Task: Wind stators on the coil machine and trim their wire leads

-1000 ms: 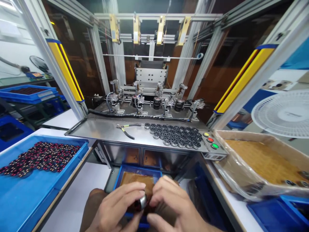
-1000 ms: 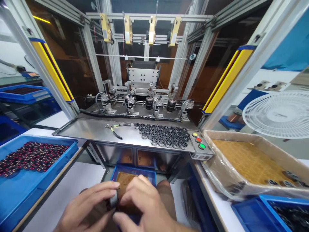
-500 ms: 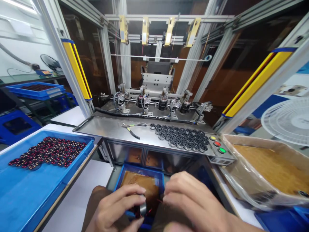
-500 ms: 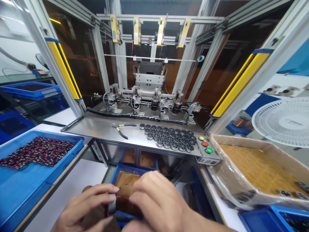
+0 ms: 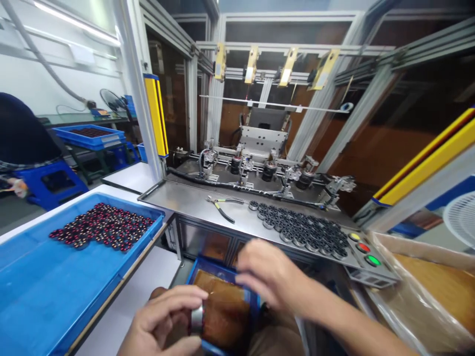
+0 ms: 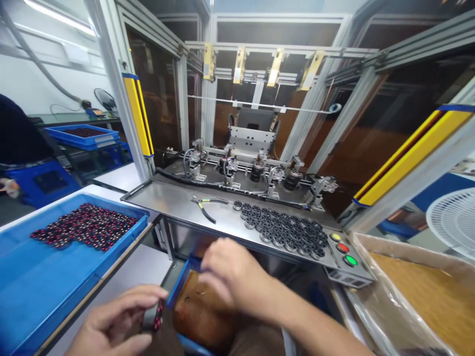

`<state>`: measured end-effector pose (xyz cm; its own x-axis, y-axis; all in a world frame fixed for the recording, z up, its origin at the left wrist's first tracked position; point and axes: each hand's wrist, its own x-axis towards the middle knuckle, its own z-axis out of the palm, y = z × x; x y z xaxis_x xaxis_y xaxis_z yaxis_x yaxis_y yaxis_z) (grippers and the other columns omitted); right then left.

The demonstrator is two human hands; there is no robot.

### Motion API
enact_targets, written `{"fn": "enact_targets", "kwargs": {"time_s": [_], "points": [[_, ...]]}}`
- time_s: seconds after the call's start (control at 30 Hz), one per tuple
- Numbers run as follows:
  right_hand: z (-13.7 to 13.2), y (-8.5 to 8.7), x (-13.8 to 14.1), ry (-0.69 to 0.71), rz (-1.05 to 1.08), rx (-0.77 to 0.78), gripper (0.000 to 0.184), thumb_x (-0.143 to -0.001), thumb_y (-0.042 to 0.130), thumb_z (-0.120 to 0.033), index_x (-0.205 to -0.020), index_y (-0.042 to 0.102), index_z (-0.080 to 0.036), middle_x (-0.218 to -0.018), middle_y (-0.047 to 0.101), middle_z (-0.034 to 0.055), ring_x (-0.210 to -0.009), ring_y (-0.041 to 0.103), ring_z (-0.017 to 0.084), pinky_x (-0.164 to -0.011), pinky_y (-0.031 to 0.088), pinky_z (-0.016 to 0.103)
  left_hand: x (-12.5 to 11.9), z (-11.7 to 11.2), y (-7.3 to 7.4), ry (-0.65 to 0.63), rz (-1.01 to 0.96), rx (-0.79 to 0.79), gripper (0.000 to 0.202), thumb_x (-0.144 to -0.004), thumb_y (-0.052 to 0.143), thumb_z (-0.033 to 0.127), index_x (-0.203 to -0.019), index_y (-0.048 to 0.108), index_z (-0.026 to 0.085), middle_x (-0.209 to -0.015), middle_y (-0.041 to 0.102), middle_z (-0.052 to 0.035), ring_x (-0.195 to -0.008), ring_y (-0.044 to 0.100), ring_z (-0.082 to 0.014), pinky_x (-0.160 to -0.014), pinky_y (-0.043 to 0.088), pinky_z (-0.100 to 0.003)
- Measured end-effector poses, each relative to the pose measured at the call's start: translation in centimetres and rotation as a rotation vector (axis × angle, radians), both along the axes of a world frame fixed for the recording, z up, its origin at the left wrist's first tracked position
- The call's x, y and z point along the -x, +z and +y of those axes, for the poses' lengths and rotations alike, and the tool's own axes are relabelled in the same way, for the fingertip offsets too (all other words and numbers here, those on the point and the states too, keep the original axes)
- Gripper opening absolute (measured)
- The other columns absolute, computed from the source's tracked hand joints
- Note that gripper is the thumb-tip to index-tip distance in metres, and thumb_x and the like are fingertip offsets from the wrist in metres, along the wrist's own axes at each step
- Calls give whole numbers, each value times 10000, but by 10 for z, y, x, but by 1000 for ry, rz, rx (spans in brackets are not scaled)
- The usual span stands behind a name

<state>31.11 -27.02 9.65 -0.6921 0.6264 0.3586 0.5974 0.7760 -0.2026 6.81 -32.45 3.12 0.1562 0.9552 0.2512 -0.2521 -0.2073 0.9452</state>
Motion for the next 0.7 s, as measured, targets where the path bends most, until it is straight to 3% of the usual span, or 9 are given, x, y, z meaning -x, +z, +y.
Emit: {"fn": "enact_targets", "kwargs": {"time_s": [0.07, 0.17, 0.23, 0.3, 0.4, 0.57, 0.7], "points": [[53, -10, 2, -215, 35, -11, 351, -870, 636, -409, -1091, 612, -137, -1094, 656, 125, -1032, 588, 217, -921, 468, 332, 1, 3, -4, 58, -125, 138, 271, -637, 848, 260, -900, 782, 257, -1029, 765, -84, -967, 718, -249, -818, 575, -267], [124, -35, 9, -359, 0, -8, 597, -839, 677, -395, -1296, 497, -54, -1349, 511, 230, -1270, 465, 298, -1063, 379, 409, 0, 7, -7, 113, -257, 244, 314, -625, 855, 272, -925, 772, 232, -1085, 748, -84, -937, 725, -248, -749, 586, -240], [152, -51, 13, -404, -51, 15, 663, -825, 683, -431, -1336, 466, -68, -1398, 466, 234, -1311, 420, 341, -1077, 349, 493, 2, 10, -9, 152, -281, 251, 278, -663, 827, 317, -915, 768, 217, -1078, 749, -94, -951, 719, -261, -691, 591, -233], [164, -63, 14, -421, -100, 36, 607, -841, 651, -466, -1317, 493, -124, -1405, 469, 188, -1317, 407, 350, -1073, 321, 563, 6, 13, -12, 170, -257, 212, 223, -710, 793, 316, -901, 770, 205, -1068, 752, -105, -991, 706, -270, -702, 592, -240], [167, -71, 10, -430, -138, 62, 481, -884, 600, -447, -1271, 528, -170, -1370, 499, 127, -1288, 432, 326, -1054, 329, 581, 13, 17, -18, 177, -206, 129, 156, -764, 749, 240, -913, 769, 200, -1067, 755, -102, -1049, 686, -244, -832, 566, -246], [166, -71, 5, -446, -114, 142, 370, -907, 596, -344, -1234, 545, -179, -1306, 534, 98, -1191, 510, 284, -1007, 401, 540, 11, 19, -21, 176, -182, 88, 129, -822, 689, 217, -930, 757, 231, -1073, 757, -61, -1061, 674, -188, -899, 526, -206], [166, -67, 0, -452, 25, 257, 278, -905, 608, -315, -1137, 598, -163, -1245, 577, 86, -1142, 548, 259, -980, 438, 510, 6, 16, -18, 161, -160, 104, 124, -828, 685, 221, -930, 753, 241, -1074, 757, -39, -1067, 666, -167, -923, 503, -184]]}}
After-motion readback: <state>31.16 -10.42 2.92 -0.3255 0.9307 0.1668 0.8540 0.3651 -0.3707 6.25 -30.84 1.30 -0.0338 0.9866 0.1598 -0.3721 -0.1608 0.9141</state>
